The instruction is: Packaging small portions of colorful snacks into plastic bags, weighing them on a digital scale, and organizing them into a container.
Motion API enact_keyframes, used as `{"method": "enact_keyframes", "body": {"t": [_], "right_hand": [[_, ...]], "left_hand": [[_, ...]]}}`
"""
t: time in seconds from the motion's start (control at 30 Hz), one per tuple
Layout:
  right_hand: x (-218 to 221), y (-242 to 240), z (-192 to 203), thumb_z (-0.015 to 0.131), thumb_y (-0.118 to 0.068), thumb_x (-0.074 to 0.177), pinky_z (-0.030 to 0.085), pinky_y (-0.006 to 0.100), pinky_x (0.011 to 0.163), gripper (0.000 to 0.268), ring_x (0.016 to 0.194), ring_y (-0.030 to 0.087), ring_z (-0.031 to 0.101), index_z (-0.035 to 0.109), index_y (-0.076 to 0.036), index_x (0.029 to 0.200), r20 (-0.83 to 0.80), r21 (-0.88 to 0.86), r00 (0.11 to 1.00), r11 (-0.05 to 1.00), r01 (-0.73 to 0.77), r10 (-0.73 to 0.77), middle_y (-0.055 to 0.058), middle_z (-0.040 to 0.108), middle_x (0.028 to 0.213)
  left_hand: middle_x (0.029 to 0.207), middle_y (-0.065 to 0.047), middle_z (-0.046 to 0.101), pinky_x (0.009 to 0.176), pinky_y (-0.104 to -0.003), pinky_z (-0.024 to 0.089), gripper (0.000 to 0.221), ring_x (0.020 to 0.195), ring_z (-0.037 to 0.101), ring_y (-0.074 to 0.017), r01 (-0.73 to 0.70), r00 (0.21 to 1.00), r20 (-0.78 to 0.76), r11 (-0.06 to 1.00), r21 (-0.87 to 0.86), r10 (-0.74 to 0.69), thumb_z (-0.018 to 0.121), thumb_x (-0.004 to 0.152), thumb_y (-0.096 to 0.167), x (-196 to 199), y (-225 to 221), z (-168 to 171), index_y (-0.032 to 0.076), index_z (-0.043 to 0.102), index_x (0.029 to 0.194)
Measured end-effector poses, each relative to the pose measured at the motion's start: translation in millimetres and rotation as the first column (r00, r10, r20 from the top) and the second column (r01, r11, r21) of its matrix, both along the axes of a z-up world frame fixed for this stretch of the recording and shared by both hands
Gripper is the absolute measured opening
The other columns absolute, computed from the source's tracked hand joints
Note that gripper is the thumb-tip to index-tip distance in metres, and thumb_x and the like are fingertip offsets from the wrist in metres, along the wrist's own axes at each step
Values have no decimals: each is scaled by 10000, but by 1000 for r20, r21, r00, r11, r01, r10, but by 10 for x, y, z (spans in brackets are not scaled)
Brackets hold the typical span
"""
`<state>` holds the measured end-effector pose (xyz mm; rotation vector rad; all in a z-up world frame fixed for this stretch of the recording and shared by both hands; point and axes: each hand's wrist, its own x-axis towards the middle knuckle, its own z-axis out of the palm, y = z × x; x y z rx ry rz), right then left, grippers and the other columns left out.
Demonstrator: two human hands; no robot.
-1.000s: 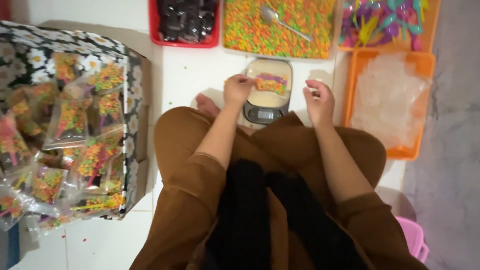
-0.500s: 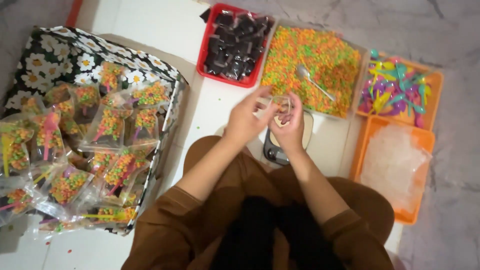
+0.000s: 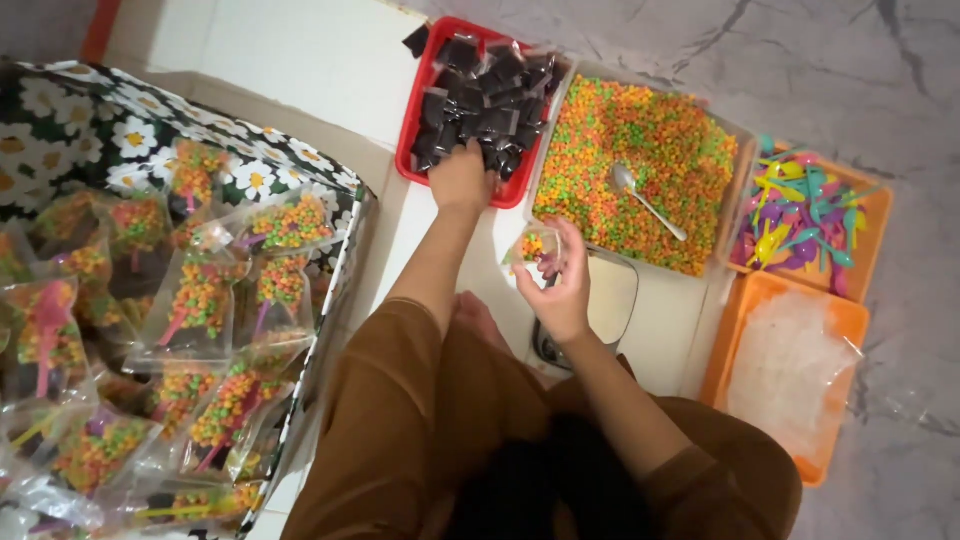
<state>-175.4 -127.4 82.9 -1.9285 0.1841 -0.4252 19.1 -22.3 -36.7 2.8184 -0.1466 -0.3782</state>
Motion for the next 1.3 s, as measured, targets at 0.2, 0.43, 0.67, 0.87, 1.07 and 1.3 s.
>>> {"method": "enact_keyframes", "body": {"t": [0.2, 0.43, 0.67, 0.87, 1.07, 1.3], "right_hand": [[6, -158, -174, 884, -115, 779, 536, 243, 653, 895, 729, 155, 591, 402, -96, 1532, -7, -48, 1000, 999, 6, -7, 143, 589, 1437], [-143, -232, 206, 883, -108, 758, 554, 303, 669, 864, 747, 225, 622, 456, -79, 1509, -6, -149, 997, 986, 71, -72, 181, 615, 1349], [-618, -296, 630, 896, -164, 737, 573, 315, 650, 827, 733, 245, 645, 527, -103, 1475, 105, -294, 986, 944, 152, -126, 130, 611, 1174], [-1166, -378, 956, 858, -142, 712, 563, 298, 651, 788, 725, 217, 630, 552, -118, 1437, 158, -334, 977, 924, 187, -141, 91, 610, 1200], [-1692, -391, 1207, 848, -143, 685, 571, 298, 711, 774, 842, 235, 655, 571, -101, 1406, 221, -399, 966, 891, 215, -134, 80, 625, 1265], [-2247, -550, 1423, 758, -86, 758, 575, 328, 825, 708, 1008, 267, 660, 529, -81, 1428, 288, -333, 941, 903, 271, -177, 79, 621, 1278]], "left_hand": [[935, -40, 763, 813, -467, 609, 208, 948, 757, -300, -162, 987, -15, 961, -224, 163, 597, 952, 355, 1, 226, 130, 303, 749, 1084], [876, -134, 760, 804, -457, 590, 208, 884, 735, -361, -89, 975, 61, 622, -778, 215, 766, 913, 238, -857, 348, 1556, 116, 774, 1082], [970, 24, 755, 858, -356, 543, 103, 924, 718, -205, 183, 968, 251, 625, -759, 21, 810, 865, 255, -1923, 134, 2387, 252, 785, 964], [1231, 38, 706, 1003, -496, 401, 50, 1183, 620, -268, 437, 871, 410, 811, -389, -272, 762, 833, 289, -2394, -67, 2596, 275, 776, 878], [1437, -52, 614, 1144, -692, 169, 282, 1376, 505, -326, 601, 799, 127, 772, -204, -588, 562, 935, 348, -2719, -202, 2971, 260, 791, 1074], [1460, -188, 578, 1141, -729, 207, 407, 1347, 525, -437, 738, 675, 359, 597, -314, -645, 596, 942, 400, -3373, -100, 3664, 123, 759, 1192]]}}
